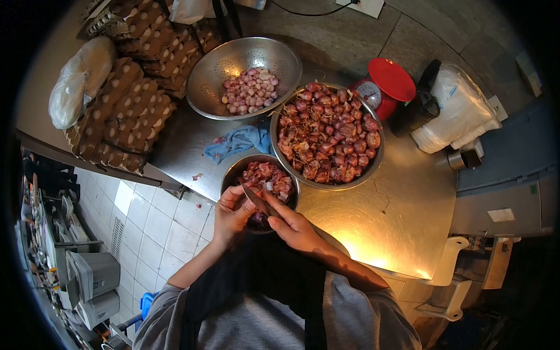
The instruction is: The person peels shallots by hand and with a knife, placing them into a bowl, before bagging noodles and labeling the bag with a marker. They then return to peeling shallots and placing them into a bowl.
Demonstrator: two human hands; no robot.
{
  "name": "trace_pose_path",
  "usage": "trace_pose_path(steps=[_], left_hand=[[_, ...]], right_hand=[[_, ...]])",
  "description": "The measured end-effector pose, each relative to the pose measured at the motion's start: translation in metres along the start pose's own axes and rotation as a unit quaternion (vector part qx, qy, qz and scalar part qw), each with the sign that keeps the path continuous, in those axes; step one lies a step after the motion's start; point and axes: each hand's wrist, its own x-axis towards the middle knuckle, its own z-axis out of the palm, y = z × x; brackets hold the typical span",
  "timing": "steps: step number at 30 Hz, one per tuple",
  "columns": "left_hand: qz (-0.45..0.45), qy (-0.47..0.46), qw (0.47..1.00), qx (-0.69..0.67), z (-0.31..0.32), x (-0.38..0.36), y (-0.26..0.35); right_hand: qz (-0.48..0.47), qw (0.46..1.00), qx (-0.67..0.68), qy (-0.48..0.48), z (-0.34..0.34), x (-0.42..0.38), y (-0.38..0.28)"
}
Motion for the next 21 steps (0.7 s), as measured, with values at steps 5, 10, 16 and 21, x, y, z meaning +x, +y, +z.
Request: trace_pose_path(steps=[5,10,16,21], left_hand=[[0.070,-0.015,0.994,0.084,-0.002,-0.004,-0.011],[0.055,-0.025,0.996,0.071,0.007,-0.006,-0.010],[0.009,-0.046,0.999,0.012,0.009,-0.002,-0.006],[-0.003,-0.051,0.998,0.042,0.004,-0.002,-0.011]], right_hand=[[-0.015,0.995,0.081,0.047,0.006,0.006,0.000],[0.006,0.974,0.221,0.056,0.007,0.015,-0.008],[0.018,0.970,0.238,0.045,0.004,0.019,-0.011],[-0.009,0.990,0.108,0.096,0.008,0.023,-0.005]])
